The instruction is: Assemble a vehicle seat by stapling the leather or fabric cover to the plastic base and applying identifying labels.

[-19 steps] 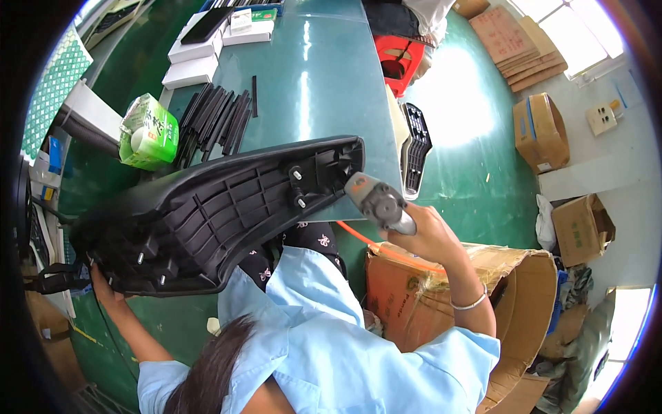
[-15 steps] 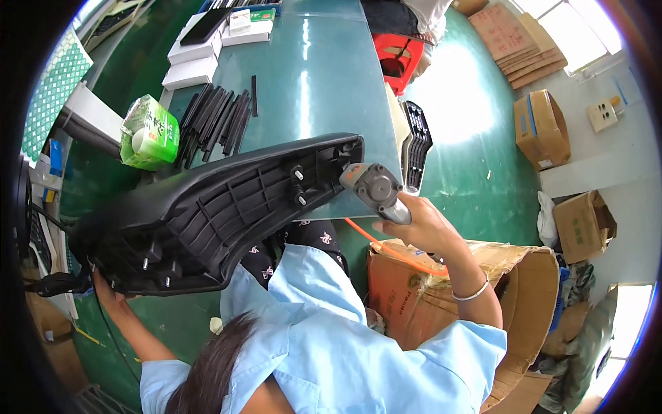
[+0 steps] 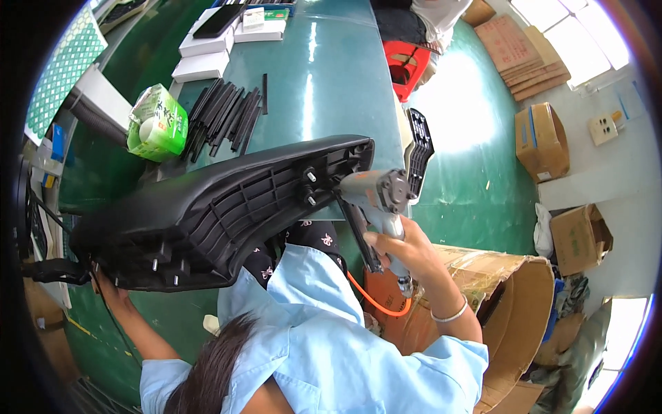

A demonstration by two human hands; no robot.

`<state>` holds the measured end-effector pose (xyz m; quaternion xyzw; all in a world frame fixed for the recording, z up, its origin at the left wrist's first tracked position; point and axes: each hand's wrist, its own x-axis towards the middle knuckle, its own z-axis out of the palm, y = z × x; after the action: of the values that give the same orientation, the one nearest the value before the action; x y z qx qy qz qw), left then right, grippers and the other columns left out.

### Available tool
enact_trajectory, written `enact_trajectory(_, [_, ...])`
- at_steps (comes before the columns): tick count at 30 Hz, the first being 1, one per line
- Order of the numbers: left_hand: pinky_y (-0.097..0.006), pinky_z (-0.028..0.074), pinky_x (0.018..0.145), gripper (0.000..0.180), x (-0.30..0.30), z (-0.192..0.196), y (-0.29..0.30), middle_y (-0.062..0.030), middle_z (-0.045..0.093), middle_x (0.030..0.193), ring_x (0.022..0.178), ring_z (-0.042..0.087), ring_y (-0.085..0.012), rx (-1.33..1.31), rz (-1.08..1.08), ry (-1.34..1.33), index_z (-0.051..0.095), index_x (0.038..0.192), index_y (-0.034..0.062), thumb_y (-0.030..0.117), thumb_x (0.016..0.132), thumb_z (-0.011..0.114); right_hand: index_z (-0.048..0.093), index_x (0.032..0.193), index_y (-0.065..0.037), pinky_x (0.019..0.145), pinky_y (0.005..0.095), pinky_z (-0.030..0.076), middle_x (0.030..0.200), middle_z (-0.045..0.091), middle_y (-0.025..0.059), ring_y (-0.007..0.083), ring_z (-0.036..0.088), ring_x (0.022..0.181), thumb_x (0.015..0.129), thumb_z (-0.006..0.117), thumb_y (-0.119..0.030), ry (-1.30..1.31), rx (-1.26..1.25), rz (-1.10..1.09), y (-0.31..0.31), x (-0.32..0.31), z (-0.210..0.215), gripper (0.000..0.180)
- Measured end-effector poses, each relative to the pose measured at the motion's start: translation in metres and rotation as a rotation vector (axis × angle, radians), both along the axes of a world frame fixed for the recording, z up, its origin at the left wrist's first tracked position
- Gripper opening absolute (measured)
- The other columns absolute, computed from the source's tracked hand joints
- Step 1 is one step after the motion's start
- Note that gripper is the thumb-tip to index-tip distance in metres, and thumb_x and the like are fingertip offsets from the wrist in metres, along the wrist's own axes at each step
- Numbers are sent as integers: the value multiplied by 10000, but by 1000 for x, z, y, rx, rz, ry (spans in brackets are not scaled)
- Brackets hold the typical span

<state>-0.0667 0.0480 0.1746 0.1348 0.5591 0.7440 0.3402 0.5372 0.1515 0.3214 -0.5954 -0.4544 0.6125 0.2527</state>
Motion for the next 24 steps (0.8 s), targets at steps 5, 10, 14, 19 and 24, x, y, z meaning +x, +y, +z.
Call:
enact_trajectory(5, [-408,443,976,510,5,-5,-13,-119,434,1374,1205,484,-268,-23,37,42,368,1394,93,297,945,497,547,925,7,477,254,397,584,515,21,107,494,490,794,647,-171,34,-7,10,-18,-2,-5,243])
enact_trajectory(10, [-397,398,1030,501,39,16,3,-111,448,1366,1238,454,-266,-40,106,96,387,1382,92,308,945,501,574,833,-18,484,245,384,590,534,8,93,506,516,797,679,-188,27,-5,18,-11,-13,-11,203])
enact_trajectory(14, [-398,401,1027,514,42,11,-1,-113,449,1363,1232,459,-271,-60,70,69,376,1388,93,305,940,512,578,888,-4,493,242,392,622,541,9,92,513,531,795,686,-171,37,43,-1,-22,-17,-9,220])
enact_trajectory(19, [-405,421,989,571,77,22,8,-117,432,1348,1206,469,-275,-21,85,92,405,1356,71,388,907,561,570,902,11,496,245,403,635,548,14,93,518,537,785,701,-183,-41,36,75,-21,-29,-15,262])
enact_trajectory(24, [-389,428,976,545,98,18,13,-102,449,1337,1179,487,-249,34,69,121,419,1347,72,351,907,578,565,872,-2,502,237,406,630,556,23,93,519,532,781,701,-197,96,109,61,-27,-23,-18,255])
